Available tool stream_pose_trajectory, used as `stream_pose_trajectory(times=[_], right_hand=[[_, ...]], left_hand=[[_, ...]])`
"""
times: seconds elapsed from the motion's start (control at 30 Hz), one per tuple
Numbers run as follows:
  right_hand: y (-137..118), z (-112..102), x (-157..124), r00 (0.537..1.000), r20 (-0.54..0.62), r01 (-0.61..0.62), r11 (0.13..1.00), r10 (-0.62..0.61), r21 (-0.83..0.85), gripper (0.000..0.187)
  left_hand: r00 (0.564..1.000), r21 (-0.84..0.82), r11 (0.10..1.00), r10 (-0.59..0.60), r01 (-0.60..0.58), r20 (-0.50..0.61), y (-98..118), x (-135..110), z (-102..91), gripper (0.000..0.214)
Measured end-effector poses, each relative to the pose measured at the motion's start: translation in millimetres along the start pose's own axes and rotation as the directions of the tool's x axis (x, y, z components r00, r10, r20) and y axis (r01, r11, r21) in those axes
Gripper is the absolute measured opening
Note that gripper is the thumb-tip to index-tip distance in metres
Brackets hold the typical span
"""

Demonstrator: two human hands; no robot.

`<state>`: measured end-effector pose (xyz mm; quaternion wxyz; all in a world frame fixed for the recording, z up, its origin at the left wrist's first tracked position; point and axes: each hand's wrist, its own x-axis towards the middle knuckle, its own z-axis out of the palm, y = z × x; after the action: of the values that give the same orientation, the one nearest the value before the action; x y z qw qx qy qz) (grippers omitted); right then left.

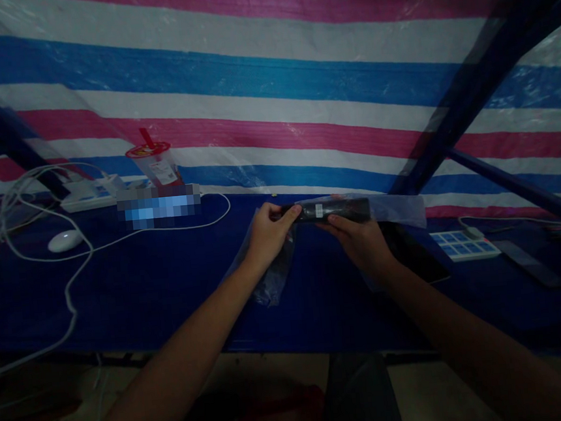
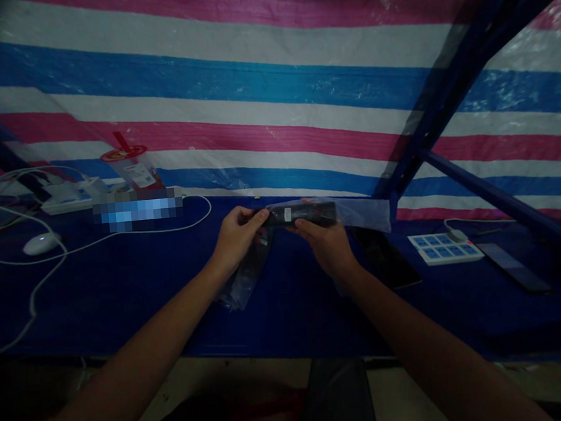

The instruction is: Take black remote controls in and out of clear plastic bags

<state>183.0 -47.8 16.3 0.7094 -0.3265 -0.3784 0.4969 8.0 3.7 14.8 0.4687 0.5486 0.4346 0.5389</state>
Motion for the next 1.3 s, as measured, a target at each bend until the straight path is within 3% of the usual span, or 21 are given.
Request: stream_pose_trajectory(times=[0.13, 0.3, 0.57, 0.73, 0.87, 0.97, 1.03, 1.1, 1.17, 1.23, 1.3], right_hand=[[2, 2, -2, 1.0, 0.012, -0.002, 1.0, 0.002, -0.027, 0.048], [5, 9, -7, 0.994, 0.076, -0.072, 0.996, 0.076, -0.055, 0.044], [5, 11, -7, 0.968, 0.116, -0.221, 0.975, 0.222, -0.015, 0.036], [-3, -9, 9, 0.97, 0.031, -0.244, 0.967, 0.243, 0.069, 0.018], [-8, -23, 19, 0.944, -0.121, -0.291, 0.947, 0.307, 0.135, 0.005], [-11, -27, 22, 0.904, -0.163, -0.373, 0.916, 0.394, 0.146, 0.008], [-14, -27, 21, 0.878, -0.089, -0.458, 0.879, 0.471, 0.13, 0.01], [-15, -25, 18, 0.843, 0.029, -0.538, 0.839, 0.538, 0.085, 0.008], [-14, -22, 14, 0.806, 0.139, -0.584, 0.811, 0.576, 0.023, 0.008], [-10, -19, 9, 0.776, 0.224, -0.599, 0.8, 0.59, -0.034, 0.009], [-2, -15, 4, 0.75, 0.291, -0.6, 0.796, 0.594, -0.076, 0.011]], left_hand=[[0.997, 0.086, 0.993, 0.079, -0.079, 0.003, 1, 0, -0.2, 0.035], [0.997, 0.072, 0.996, 0.038, -0.043, 0.071, 0, 0, -1.7, 0.031], [0.992, -0.185, 0.979, -0.064, 0.084, 0.109, 1, -1, -1.8, 0.022], [0.962, -0.245, 0.954, -0.11, 0.173, 0.252, 7, 0, -4.8, 0.026], [0.912, -0.188, 0.968, -0.077, 0.165, 0.403, 17, -2, -6.8, 0.024], [0.955, -0.039, 0.999, -0.024, 0.037, 0.294, 21, -1, -11.2, 0.034], [0.985, 0.127, 0.985, 0.097, -0.116, 0.145, 20, 1, -15.0, 0.041], [0.975, 0.248, 0.943, 0.207, -0.219, 0.075, 17, 3, -17.6, 0.041], [0.961, 0.278, 0.921, 0.246, -0.272, 0.126, 13, 2, -17.7, 0.032], [0.931, 0.271, 0.909, 0.243, -0.317, 0.274, 10, 0, -15.1, 0.022], [0.871, 0.288, 0.881, 0.231, -0.376, 0.433, 9, -4, -11.2, 0.028]])
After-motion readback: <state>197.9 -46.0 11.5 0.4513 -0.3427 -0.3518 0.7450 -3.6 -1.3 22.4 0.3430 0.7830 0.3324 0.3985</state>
